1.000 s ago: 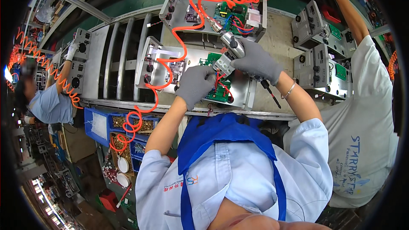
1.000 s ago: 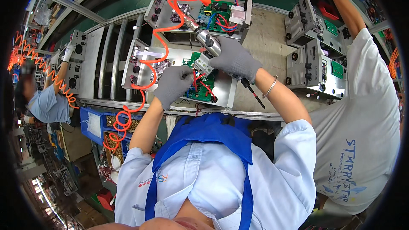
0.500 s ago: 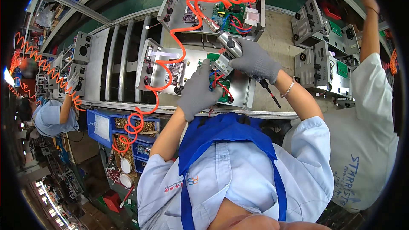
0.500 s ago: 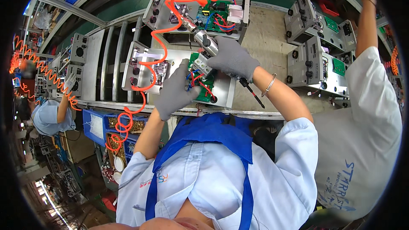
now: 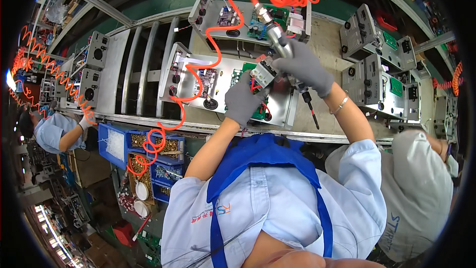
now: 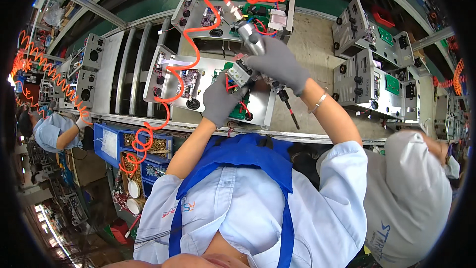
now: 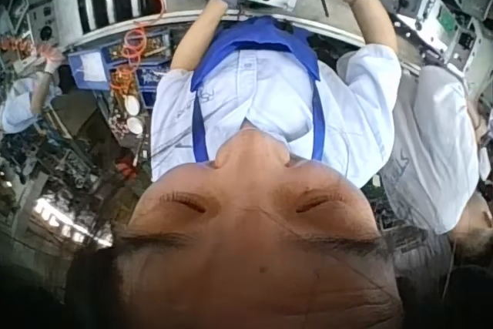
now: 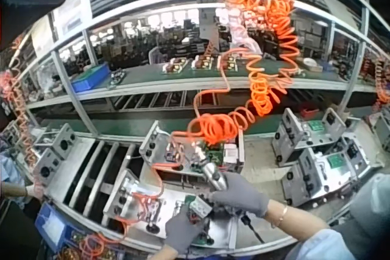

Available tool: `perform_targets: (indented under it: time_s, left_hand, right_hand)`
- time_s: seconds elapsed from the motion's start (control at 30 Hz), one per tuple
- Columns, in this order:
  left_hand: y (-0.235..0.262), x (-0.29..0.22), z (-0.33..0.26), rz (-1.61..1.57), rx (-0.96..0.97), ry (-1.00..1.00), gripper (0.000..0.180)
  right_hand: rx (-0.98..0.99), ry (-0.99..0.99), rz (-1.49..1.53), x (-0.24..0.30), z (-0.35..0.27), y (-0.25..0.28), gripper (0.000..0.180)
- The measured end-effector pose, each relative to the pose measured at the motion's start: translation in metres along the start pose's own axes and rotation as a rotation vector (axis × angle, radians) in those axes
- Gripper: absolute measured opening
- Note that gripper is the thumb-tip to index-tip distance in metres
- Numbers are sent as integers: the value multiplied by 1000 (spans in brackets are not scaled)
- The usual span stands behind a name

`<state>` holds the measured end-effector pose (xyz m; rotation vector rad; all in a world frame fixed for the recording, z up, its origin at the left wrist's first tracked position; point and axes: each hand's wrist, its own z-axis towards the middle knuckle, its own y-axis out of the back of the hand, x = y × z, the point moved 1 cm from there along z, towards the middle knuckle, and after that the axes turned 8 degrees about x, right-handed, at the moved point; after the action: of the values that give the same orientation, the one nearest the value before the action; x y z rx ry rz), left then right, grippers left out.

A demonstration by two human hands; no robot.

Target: The person assembles electronic components on a workbench, using a pneumatic screwdriver to secure circuit boards and metal casings. They handle various parts including green PCBs, red and blue wires, and small metal fasteners, organizing them into bins and attaching them to the main unit.

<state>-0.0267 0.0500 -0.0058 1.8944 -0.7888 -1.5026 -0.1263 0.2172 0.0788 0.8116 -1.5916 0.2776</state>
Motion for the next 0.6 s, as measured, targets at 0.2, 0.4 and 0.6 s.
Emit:
perform_targets:
  time_s: [0.2, 0.4, 0.6]
  left_hand:
    - [-5, 7, 1, -23, -98, -150, 66]
    - [-2, 3, 0, -22, -54, -109, 75]
    - [0, 2, 0, -14, -35, -104, 75]
  right_hand:
    - [-337, 391, 463, 63, -26, 4, 33]
    - [-560, 839, 509, 52, -9, -6, 37]
    - [-553, 781, 550, 42, -8, -20, 35]
